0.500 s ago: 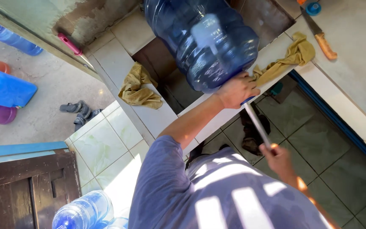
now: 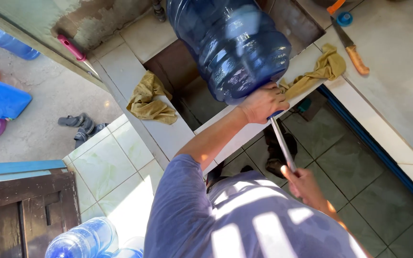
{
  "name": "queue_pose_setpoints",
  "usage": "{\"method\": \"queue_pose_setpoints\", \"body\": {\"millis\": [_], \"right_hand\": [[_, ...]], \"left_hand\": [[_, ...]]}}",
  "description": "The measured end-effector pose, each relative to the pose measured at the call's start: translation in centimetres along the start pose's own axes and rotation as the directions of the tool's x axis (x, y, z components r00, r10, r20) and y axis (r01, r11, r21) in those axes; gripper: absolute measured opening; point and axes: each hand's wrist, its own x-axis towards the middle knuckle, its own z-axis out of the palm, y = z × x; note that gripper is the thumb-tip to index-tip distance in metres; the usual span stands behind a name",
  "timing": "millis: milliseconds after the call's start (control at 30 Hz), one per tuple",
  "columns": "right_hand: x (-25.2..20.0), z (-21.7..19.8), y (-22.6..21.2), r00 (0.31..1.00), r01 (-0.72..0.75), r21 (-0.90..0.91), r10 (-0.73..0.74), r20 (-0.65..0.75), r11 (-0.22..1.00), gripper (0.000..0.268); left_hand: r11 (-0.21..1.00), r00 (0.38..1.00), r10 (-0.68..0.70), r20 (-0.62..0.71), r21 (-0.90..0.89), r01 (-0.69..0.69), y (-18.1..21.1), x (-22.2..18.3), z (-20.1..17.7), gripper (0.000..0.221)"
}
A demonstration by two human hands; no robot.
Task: Washing and scrubbing large plastic water bottles inside a sink using a long-handled brush.
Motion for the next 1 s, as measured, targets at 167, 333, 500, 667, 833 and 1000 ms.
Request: {"method": "queue_pose_setpoints", "body": {"millis": [167, 333, 500, 667, 833, 1000], "right_hand": [[0.6, -1.9, -2.7, 0.931, -0.195, 0.403, 0.039, 0.363, 0.894, 0.046], [1.8, -2.3, -3.0, 0.965, -0.108, 0.336, 0.018, 0.262, 0.936, 0.047], [2.0, -2.2, -4.2, 0.665, -0.592, 0.475, 0.062, 0.744, 0.651, 0.052], [1.8, -3.8, -7.4, 0.731, -0.505, 0.552, -0.011, 0.682, 0.664, 0.045], [1.9, -3.6, -6.6, 0.582, -0.617, 0.519, -0.101, 0.807, 0.592, 0.049], [1.7, -3.2, -3.0, 0.954, 0.273, 0.062, -0.279, 0.114, 0.960, 0.058]], "left_hand": [[0.997, 1.000, -0.002, -0.021, -0.082, 0.000, 0.2, 0.3, -2.1, 0.050], [0.994, 0.994, -0.009, -0.112, -0.110, -0.004, 0.6, 0.5, -1.4, 0.047], [0.994, 0.989, 0.008, -0.146, -0.111, -0.025, 0.3, 0.4, -2.3, 0.049], [0.993, 0.937, -0.036, -0.349, -0.115, -0.005, 0.8, -0.5, -1.9, 0.049], [0.985, 0.824, -0.168, -0.541, -0.056, 0.164, 2.1, -1.6, -5.0, 0.051], [0.997, 0.993, 0.068, -0.101, 0.053, -0.063, -0.8, 1.1, -2.1, 0.037]]}}
